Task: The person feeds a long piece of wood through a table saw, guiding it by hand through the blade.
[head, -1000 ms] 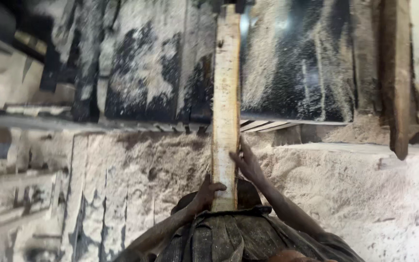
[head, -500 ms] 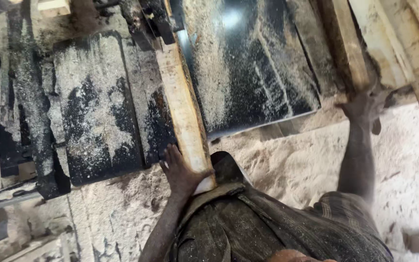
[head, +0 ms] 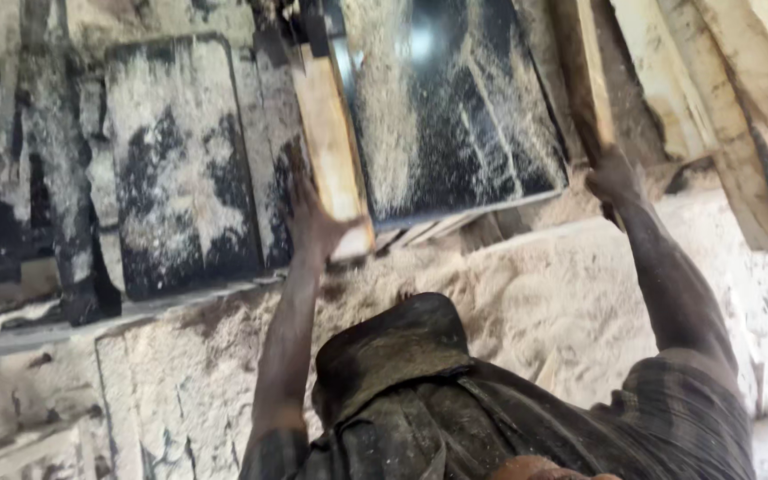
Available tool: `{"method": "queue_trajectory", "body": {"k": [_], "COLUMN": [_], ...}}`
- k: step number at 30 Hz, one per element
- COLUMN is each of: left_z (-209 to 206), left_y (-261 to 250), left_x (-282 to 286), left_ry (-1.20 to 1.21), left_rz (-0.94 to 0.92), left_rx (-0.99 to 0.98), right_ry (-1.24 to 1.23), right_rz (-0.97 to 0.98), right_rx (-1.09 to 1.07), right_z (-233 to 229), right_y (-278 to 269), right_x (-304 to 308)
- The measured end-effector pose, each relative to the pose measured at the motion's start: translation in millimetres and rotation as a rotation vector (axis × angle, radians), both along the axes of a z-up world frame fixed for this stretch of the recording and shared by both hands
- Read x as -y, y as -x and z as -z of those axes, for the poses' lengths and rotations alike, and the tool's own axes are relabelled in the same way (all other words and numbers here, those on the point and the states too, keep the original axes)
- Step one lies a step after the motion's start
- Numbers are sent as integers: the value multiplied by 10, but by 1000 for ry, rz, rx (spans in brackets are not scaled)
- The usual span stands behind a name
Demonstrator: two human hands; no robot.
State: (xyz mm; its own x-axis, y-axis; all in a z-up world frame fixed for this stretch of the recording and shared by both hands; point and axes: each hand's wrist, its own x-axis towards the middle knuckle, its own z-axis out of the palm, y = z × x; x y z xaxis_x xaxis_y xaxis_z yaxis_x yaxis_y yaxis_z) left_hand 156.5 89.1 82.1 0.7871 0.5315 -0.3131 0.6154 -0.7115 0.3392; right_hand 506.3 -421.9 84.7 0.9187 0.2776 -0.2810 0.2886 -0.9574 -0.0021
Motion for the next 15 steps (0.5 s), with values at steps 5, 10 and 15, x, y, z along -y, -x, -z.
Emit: {"method": "queue_trajectory", "body": {"k": [5,10,15], "left_z": [632,1109,766], "left_y": [59,162,1356], "left_x": [-155,220,2260], "left_ry": [-17,52,710], "left_rz": [8,-123,64], "left_rx": [221,575,291], "right_ry": [-505,-835,-1181], "right_rz": [-135,374,222], "right_rx": [-224,-611,-818], "right_z": [124,461,769], "right_y": [1403,4379,5459], "right_x": [-363,-1019,-651]}}
